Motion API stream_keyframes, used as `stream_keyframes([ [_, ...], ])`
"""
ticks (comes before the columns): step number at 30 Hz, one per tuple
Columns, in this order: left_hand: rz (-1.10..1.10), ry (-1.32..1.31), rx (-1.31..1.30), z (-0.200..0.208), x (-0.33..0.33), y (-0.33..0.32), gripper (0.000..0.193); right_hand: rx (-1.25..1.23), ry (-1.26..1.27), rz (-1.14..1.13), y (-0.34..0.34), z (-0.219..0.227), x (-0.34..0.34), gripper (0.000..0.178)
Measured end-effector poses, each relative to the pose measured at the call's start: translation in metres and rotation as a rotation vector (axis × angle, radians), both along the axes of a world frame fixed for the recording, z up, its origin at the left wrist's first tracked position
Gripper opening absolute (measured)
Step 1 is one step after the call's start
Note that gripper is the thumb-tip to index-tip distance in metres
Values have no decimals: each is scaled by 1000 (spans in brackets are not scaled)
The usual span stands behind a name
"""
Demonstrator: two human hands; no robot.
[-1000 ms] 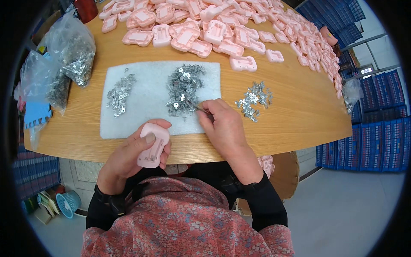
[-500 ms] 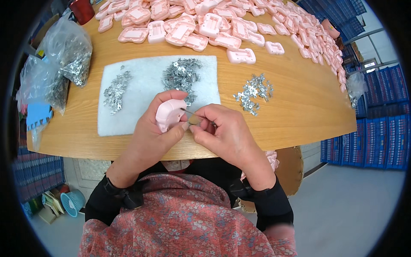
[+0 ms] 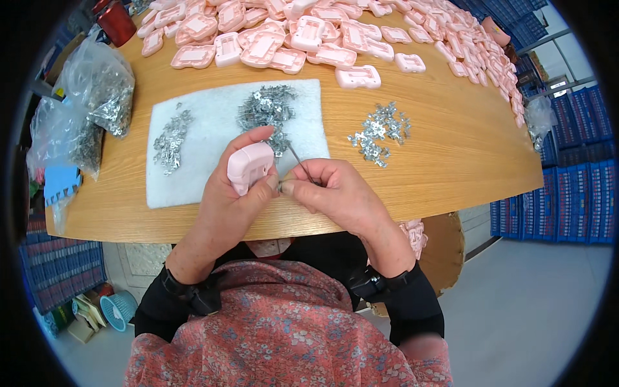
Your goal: The person sits at a table and assembles small pink plastic cases by inserting metal components into them. They use a small metal tool to push the components into place and then place the finished units into a pile on the table. The person repeatedly picks up new cases and components to continue the assembly process.
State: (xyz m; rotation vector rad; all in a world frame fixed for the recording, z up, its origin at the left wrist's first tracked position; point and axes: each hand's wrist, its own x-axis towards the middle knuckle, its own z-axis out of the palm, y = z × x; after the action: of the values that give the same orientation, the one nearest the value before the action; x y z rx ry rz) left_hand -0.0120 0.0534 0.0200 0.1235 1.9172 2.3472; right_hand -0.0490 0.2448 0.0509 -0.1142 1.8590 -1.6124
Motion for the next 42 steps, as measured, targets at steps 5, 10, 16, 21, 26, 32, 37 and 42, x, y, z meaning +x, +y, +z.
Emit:
stream_keyframes([
  [5, 50, -12, 33, -8, -2, 3, 50, -42, 64, -68, -3, -10, 4, 15],
  [10, 69, -13, 43, -9, -6, 5, 50, -80, 77, -177, -8, -12, 7, 11],
  [16, -55, -250, 398, 0, -5, -4, 40, 23, 404, -213, -8, -9, 10, 7],
  [21, -225, -495, 682, 0, -7, -15, 56, 199, 844, -83, -17, 9, 8, 10],
  [26, -256, -523, 716, 2, -2, -14, 55, 224, 975, 29, -19, 11, 6, 12],
  [32, -259, -545, 696, 1, 6, -9, 56, 297, 1116, 57, -25, 9, 12, 14],
  [37, -239, -592, 569, 1, 10, -5, 53, 451, 1234, 78, -28, 13, 23, 13],
  [42, -271, -603, 538, -7, 13, -7, 52, 429, 1028, 44, -27, 12, 25, 14],
])
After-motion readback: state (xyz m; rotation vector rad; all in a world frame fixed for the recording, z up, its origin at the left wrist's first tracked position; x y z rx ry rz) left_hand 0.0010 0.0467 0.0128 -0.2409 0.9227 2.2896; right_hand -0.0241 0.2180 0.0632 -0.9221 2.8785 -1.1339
